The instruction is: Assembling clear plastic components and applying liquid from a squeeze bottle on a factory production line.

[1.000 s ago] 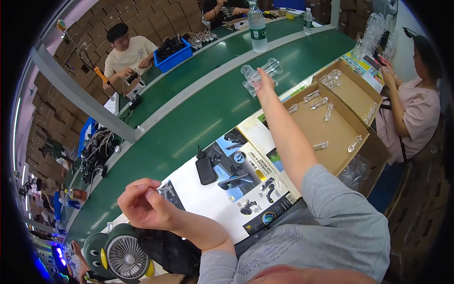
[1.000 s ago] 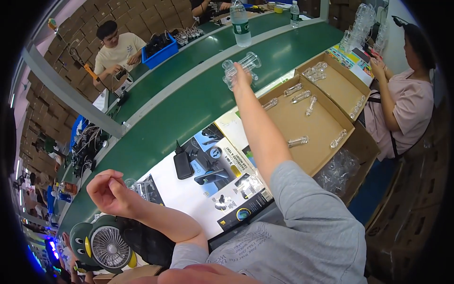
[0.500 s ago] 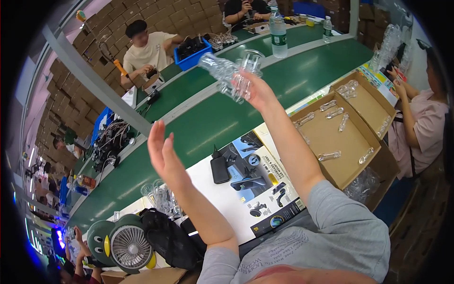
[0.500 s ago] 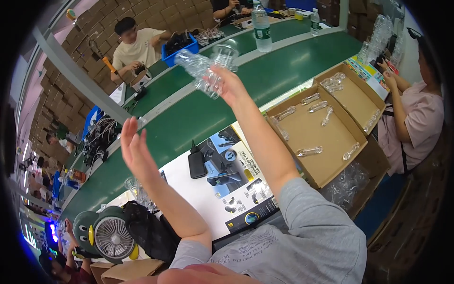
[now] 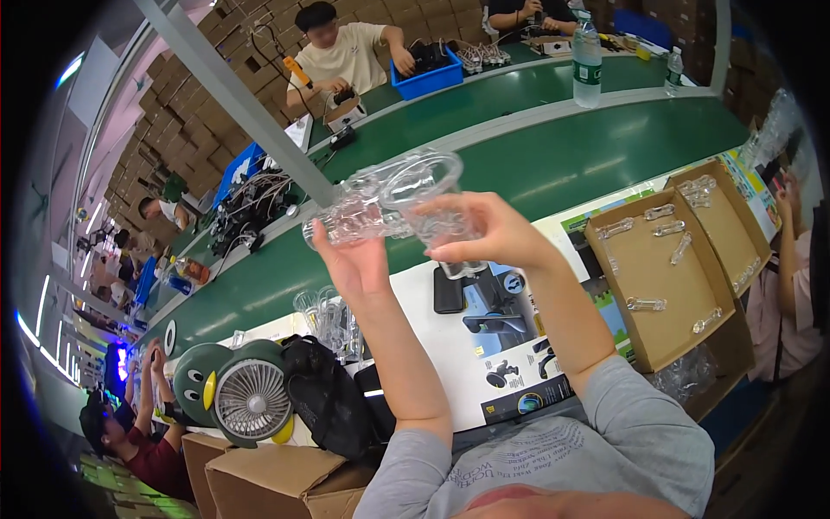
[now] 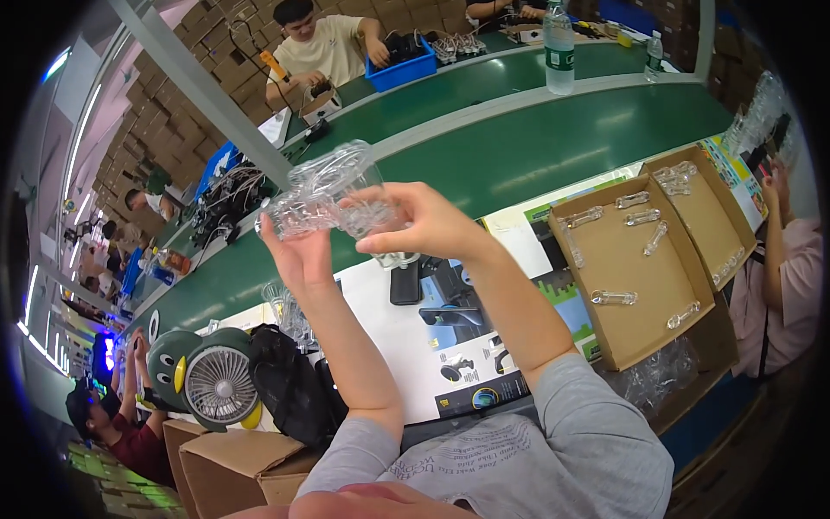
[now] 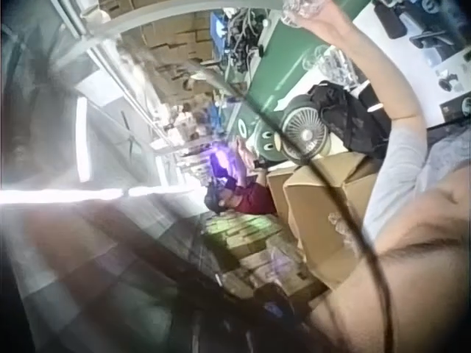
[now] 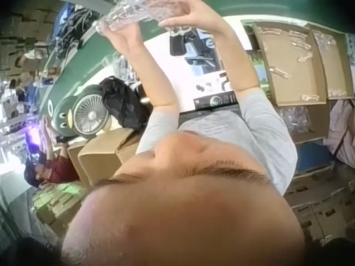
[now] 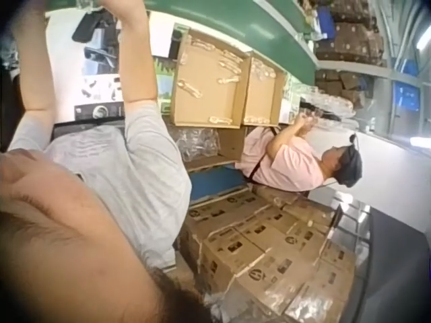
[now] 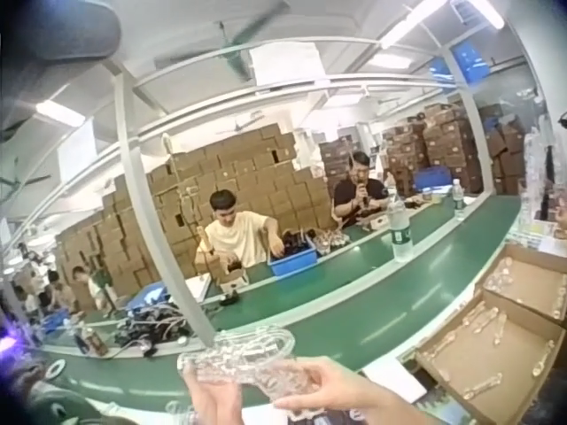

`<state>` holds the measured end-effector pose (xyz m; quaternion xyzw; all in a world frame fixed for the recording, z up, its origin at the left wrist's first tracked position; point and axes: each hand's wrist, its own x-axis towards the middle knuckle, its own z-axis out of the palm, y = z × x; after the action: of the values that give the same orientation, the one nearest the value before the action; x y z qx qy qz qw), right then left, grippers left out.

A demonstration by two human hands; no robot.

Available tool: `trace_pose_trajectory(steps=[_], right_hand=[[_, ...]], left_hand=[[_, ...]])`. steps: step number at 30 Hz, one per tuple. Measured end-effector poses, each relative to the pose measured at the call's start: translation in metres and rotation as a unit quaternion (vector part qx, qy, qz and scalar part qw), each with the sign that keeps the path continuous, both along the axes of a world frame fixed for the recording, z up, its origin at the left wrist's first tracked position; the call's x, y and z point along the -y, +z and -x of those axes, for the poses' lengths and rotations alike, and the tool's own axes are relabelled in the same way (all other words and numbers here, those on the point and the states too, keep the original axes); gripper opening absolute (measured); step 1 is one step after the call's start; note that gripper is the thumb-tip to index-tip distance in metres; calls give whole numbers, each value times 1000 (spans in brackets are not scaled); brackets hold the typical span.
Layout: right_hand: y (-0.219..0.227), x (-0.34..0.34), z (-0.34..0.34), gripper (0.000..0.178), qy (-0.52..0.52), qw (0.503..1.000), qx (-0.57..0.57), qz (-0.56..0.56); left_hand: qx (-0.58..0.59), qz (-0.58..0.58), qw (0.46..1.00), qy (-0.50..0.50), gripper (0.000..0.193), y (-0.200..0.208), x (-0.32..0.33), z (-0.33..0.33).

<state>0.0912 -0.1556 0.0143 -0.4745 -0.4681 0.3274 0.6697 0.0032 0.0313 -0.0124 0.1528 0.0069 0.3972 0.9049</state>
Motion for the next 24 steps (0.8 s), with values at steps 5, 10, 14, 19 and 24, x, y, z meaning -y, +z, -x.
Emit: trace_pose_trajectory(steps=[5,10,14,19,24], right_hand=[[9,37,-8,52,-63,996,20,-59],[16,45,-6,64,-182,975,128,10],[15,44,0,65,-164,948,265,67],[15,44,7,66,-109,920,340,161],[13,41,9,65,-68,914,372,149]], left_hand=[[5,57,992,115,44,9,-14,20],[49,10,993,107,50,3,-26,35],[104,-155,975,121,47,11,-17,42],[254,-160,946,125,47,22,-4,45],[369,-121,920,60,54,26,-4,48]])
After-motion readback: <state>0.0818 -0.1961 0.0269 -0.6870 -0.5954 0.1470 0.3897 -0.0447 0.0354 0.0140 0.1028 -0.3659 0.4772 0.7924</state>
